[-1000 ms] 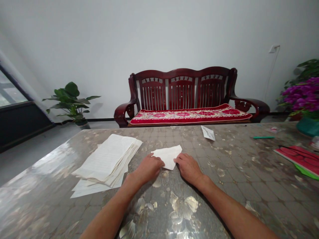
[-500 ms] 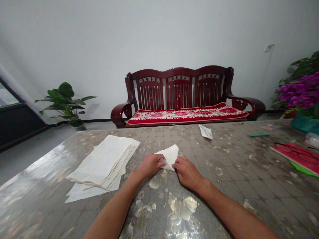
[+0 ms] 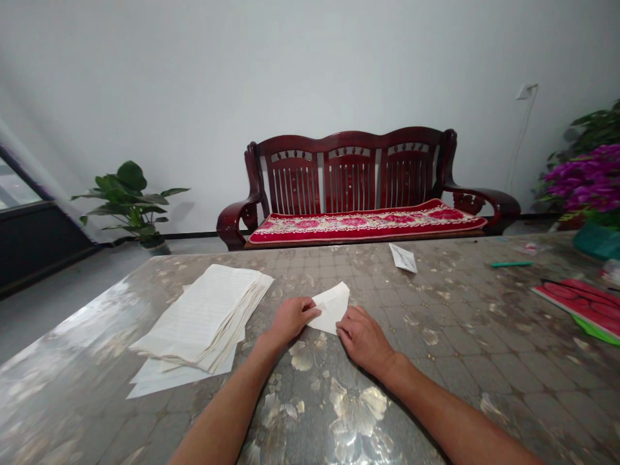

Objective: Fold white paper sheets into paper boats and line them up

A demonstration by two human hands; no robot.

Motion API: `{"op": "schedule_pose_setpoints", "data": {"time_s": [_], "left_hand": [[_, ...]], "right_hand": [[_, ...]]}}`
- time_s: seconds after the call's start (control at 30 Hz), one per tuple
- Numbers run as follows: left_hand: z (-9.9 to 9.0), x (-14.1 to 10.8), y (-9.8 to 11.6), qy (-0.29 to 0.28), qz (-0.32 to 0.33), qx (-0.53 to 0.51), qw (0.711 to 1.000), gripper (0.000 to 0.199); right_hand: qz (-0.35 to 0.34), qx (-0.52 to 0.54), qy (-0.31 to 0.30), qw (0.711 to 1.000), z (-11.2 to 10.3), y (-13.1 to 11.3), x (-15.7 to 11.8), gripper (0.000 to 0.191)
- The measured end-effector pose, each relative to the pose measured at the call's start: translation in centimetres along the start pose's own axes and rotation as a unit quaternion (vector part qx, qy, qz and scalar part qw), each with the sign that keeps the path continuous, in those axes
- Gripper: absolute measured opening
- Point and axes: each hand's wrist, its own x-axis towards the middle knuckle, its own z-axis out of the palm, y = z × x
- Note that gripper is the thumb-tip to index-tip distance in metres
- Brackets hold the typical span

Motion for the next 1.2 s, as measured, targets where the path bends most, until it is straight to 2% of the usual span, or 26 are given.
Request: {"op": "schedule_pose_setpoints", "data": {"time_s": [0.2, 0.4, 0.63, 0.87, 0.97, 1.1, 1.2], "left_hand": [[0.1, -0.1, 0.2, 0.022, -0.012, 0.017, 1.000, 0.021], [0.2, -0.1, 0.2, 0.031, -0.023, 0.023, 0.999, 0.019], [0.2, -0.1, 0.3, 0.046, -0.023, 0.038, 0.998, 0.020], [0.0, -0.2, 0.6, 0.045, -0.044, 0.028, 0.998, 0.020], [0.3, -0.3, 0.3, 0.064, -0.034, 0.033, 0.997, 0.021], [1.1, -0.5, -0.1, 0.094, -0.010, 0.066, 0.993, 0.023], [1.4, -0.4, -0.1, 0.103, -0.024, 0.117, 0.987, 0.029]], "right_hand": [[-0.024, 0.010, 0.011, 1.000, 0.3, 0.3, 0.0, 0.013], [-0.011, -0.029, -0.010, 0.999, 0.4, 0.1, 0.1, 0.009], [-0.018, -0.044, -0.013, 0.999, 0.4, -0.1, 0.2, 0.016], [-0.019, -0.065, -0.038, 0.997, -0.2, -0.7, 0.4, 0.013], [-0.026, -0.086, -0.049, 0.995, -0.3, -0.9, 0.5, 0.017], [-0.036, -0.109, -0.061, 0.991, -0.5, -1.2, 0.5, 0.025], [-0.036, -0.121, -0.068, 0.990, -0.6, -1.3, 0.6, 0.027]]}}
